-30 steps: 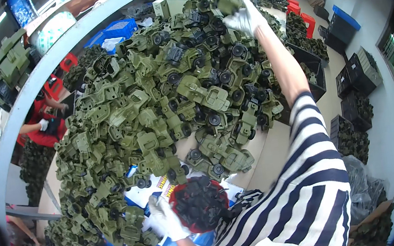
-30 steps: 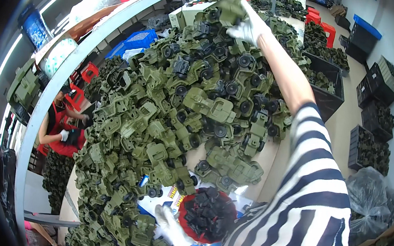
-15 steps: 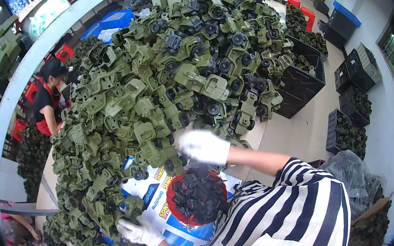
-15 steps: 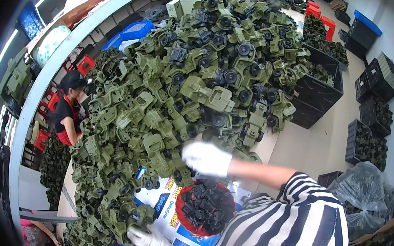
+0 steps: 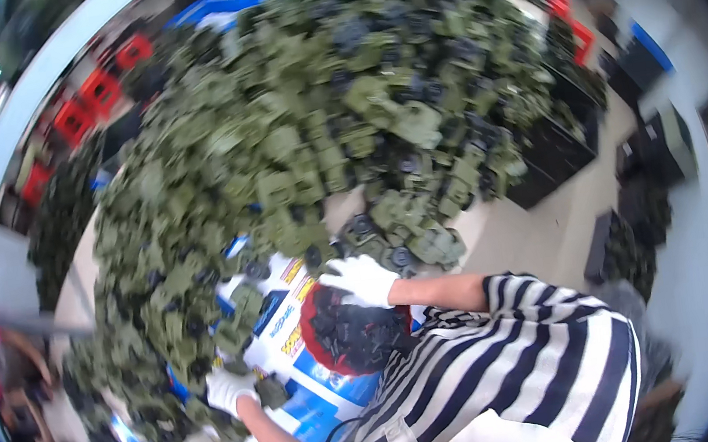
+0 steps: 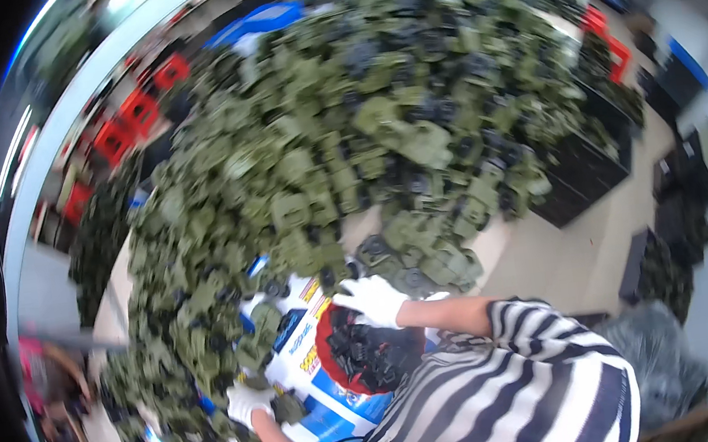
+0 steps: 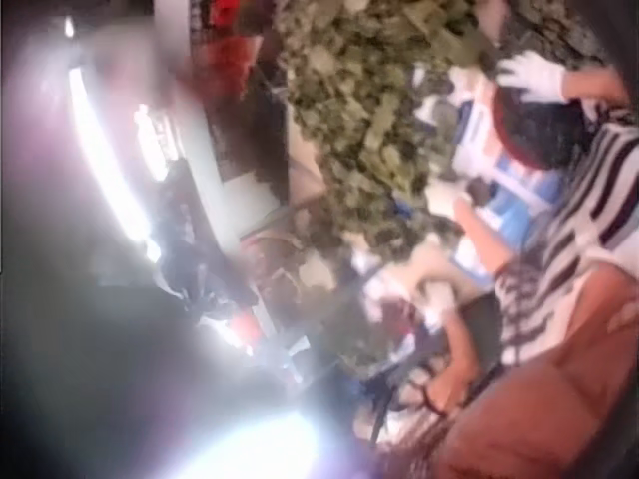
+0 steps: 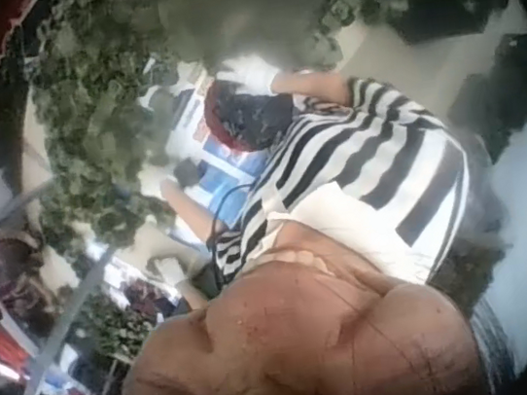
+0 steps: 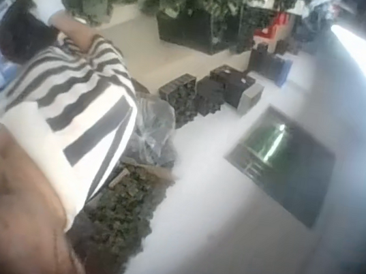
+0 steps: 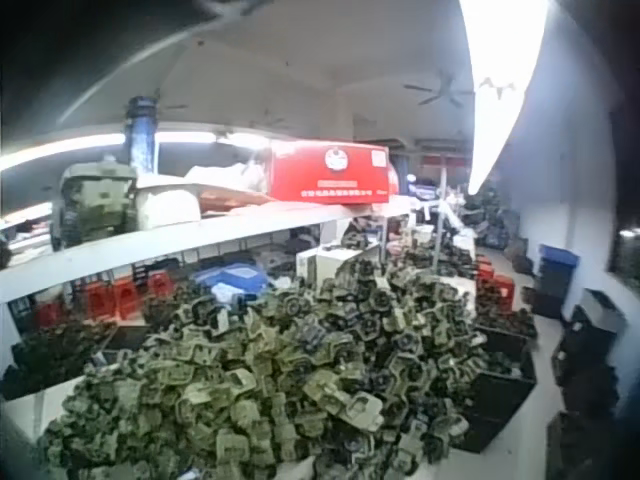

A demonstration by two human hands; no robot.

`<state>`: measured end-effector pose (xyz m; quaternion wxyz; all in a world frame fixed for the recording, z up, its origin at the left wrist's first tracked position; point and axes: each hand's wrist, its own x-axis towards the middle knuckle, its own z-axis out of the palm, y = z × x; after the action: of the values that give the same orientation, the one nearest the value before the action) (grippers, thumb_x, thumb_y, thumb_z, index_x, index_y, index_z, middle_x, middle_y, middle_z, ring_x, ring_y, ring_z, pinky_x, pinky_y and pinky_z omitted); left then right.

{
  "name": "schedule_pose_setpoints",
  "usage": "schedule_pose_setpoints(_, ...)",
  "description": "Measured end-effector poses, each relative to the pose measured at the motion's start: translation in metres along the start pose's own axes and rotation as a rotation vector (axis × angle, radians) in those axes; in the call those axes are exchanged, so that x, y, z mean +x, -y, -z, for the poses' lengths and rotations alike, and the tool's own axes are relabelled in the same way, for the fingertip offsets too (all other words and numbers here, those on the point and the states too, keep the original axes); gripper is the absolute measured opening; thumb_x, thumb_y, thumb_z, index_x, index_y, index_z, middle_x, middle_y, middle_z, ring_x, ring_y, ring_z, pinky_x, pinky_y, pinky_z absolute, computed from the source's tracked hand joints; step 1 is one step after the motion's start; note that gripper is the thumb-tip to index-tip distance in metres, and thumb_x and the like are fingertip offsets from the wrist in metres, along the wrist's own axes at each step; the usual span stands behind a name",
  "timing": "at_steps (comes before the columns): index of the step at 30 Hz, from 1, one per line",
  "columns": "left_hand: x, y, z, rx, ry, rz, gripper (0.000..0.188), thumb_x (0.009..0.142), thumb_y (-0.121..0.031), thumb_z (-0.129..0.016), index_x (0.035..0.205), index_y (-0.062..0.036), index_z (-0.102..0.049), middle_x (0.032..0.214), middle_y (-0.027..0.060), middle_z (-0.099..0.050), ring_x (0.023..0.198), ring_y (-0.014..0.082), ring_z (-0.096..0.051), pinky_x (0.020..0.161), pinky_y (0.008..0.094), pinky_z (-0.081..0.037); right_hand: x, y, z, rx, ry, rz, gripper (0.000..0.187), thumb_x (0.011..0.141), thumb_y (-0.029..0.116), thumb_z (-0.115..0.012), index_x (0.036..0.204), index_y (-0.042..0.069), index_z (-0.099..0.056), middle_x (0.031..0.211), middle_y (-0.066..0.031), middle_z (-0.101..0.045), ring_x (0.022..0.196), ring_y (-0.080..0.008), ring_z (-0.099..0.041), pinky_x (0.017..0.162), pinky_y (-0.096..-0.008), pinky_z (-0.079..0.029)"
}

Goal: The person assembles green toy tanks by attaching black wheels to the tank bodies. They pick up a tank body, insert wheels from a red bowl, and place the completed unit on the table. The process is repeated continuously.

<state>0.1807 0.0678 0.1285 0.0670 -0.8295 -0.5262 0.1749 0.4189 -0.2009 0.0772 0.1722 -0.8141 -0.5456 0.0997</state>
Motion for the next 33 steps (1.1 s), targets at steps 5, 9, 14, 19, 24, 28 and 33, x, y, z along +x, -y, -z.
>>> schedule_pose_setpoints(5,0.021,0.051,-0.041,-0.142,0.306,0.087,0.124,0.051,-0.034,-0.092,0.153,-0.0137,-0.023,0.14,0.0157,-0.052,0.123,0.0317,-0.056,0.101,0.0441,-0.049,0.007,-0.008,-0.021,-0.031,-0.046,-0.043,0.052,0.086,0.019,-0.057,0.137,0.018,-0.047,0.128,-0.0165,-0.049,0.102,-0.0346,-0.058,0.08,-0.0462,-0.047)
schedule_pose_setpoints(9,-0.008,0.032,-0.015,-0.272,0.198,0.205,0.109,0.062,-0.024,-0.087,0.152,-0.0112,-0.027,0.128,0.0196,-0.061,0.113,0.0344,-0.063,0.098,0.0421,-0.049,0.012,-0.019,-0.026,-0.005,-0.11,0.003,0.043,0.088,0.015,-0.05,0.131,0.017,-0.051,0.113,-0.0142,-0.052,0.094,-0.0325,-0.058,0.075,-0.0453,-0.046)
schedule_pose_setpoints(14,-0.035,0.04,-0.069,-1.381,0.214,-0.36,0.065,0.077,-0.004,-0.077,0.135,-0.0004,-0.046,0.126,0.0094,-0.059,0.111,0.0203,-0.058,0.099,0.0331,-0.047,0.026,0.001,0.0,-0.013,-0.229,-0.001,0.011,0.085,0.018,-0.054,0.087,0.014,-0.063,0.083,-0.0133,-0.061,0.076,-0.0317,-0.063,0.066,-0.0447,-0.049)
schedule_pose_setpoints(19,-0.068,0.006,-0.065,-1.544,0.016,-0.307,0.062,0.077,-0.013,-0.081,0.13,-0.0011,-0.051,0.125,0.0096,-0.062,0.113,0.0208,-0.059,0.101,0.0327,-0.045,0.033,-0.002,0.0,-0.164,-0.081,0.044,0.017,0.088,0.02,-0.054,0.095,0.013,-0.068,0.085,-0.0153,-0.067,0.08,-0.0338,-0.067,0.067,-0.0465,-0.053)
schedule_pose_setpoints(24,-0.104,0.007,-0.067,-1.928,0.168,0.044,0.064,0.075,-0.003,-0.082,0.13,-0.0054,-0.05,0.11,0.0054,-0.066,0.092,0.0139,-0.065,0.078,0.0293,-0.055,0.033,-0.024,-0.035,-0.17,-0.202,0.16,0.026,0.086,0.022,-0.064,0.113,0.018,-0.062,0.092,-0.0102,-0.063,0.082,-0.0302,-0.064,0.067,-0.0448,-0.05)
schedule_pose_setpoints(28,-0.117,0.01,-0.072,-1.705,0.027,-0.029,0.059,0.081,0.002,-0.075,0.134,-0.0056,-0.05,0.111,0.0065,-0.067,0.092,0.014,-0.066,0.079,0.0279,-0.056,0.032,-0.034,-0.031,-0.087,-0.114,0.155,0.031,0.085,0.022,-0.067,0.114,0.018,-0.062,0.097,-0.0089,-0.063,0.087,-0.0299,-0.064,0.071,-0.0439,-0.048)
schedule_pose_setpoints(33,-0.122,0.027,-0.096,-1.859,0.142,0.223,0.055,0.079,-0.004,-0.079,0.127,-0.0068,-0.052,0.108,0.0061,-0.067,0.09,0.0134,-0.066,0.076,0.0281,-0.056,0.029,0.009,-0.008,-0.09,-0.388,0.305,0.024,0.084,0.025,-0.068,0.107,0.017,-0.066,0.094,-0.0077,-0.066,0.087,-0.0276,-0.065,0.072,-0.0424,-0.05)
